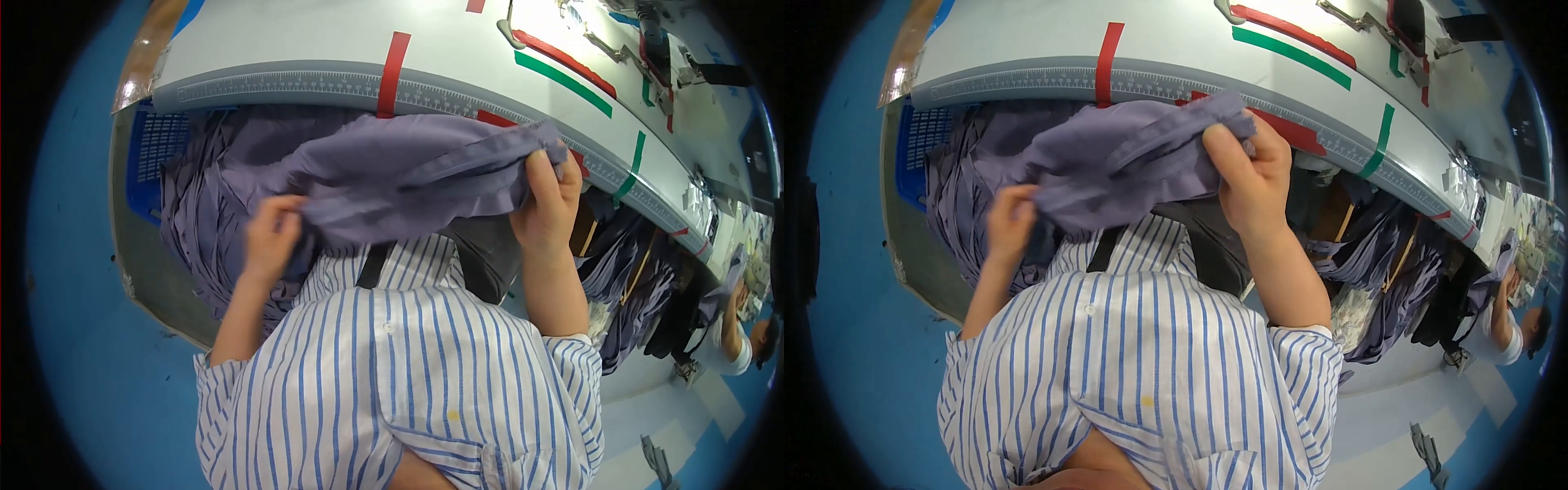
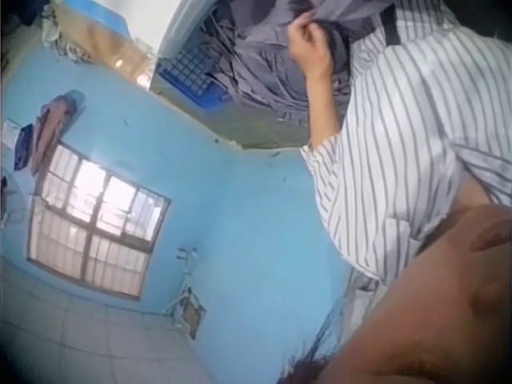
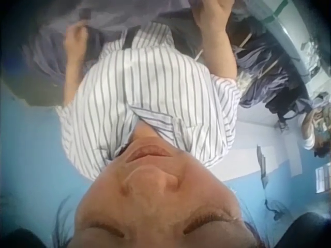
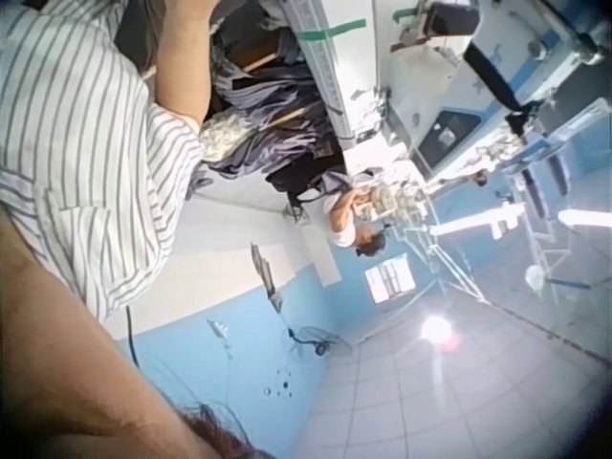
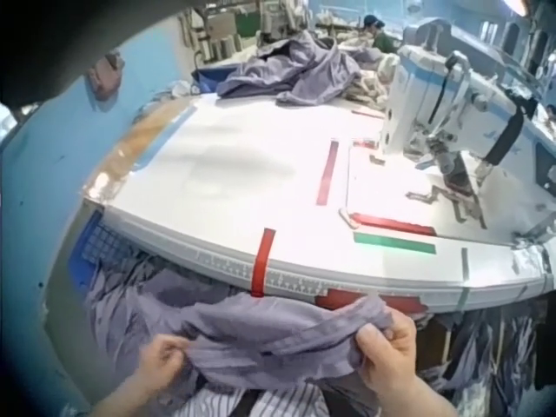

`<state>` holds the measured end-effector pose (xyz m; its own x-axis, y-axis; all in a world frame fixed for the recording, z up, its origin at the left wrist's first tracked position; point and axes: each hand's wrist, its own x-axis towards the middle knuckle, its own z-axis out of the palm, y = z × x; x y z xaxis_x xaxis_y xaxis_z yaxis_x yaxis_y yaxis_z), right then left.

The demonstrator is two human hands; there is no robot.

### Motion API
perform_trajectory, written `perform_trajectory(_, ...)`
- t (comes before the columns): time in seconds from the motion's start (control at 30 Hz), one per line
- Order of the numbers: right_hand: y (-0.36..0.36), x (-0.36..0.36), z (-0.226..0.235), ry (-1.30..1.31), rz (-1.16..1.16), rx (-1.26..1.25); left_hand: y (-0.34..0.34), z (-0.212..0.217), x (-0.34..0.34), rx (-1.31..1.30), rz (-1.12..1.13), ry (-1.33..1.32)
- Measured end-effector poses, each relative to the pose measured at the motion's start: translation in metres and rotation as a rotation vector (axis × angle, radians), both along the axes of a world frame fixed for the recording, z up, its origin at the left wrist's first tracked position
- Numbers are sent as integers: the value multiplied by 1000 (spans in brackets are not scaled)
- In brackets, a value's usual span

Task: Sewing a zipper into a piece of purple fabric using an industrial sewing machine.

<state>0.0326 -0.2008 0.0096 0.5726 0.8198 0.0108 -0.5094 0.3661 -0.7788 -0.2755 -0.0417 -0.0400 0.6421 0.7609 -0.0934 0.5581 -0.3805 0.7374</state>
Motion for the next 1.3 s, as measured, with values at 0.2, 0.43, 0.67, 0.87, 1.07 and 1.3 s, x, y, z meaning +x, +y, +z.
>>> perform_trajectory(0.2, -10, -39, -9, -127, 99, -285, 66, 132, -89, 803, -24, -555)
perform_trajectory(0.43, -17, -66, -40, -726, 151, -159, 40, 95, -28, 86, -525, 388)
perform_trajectory(0.67, -20, -61, -27, -1073, 123, -68, 12, 54, 151, -50, -876, -360)
perform_trajectory(0.87, -25, -52, -28, -1194, 16, -93, 27, 74, 139, -79, -1054, -203)
perform_trajectory(1.07, -26, -50, -24, -1192, 125, -121, -5, 89, 116, 530, -1036, -415)
perform_trajectory(1.3, -29, -45, -16, -1205, 128, -107, -12, 95, 119, 567, -1006, -384)
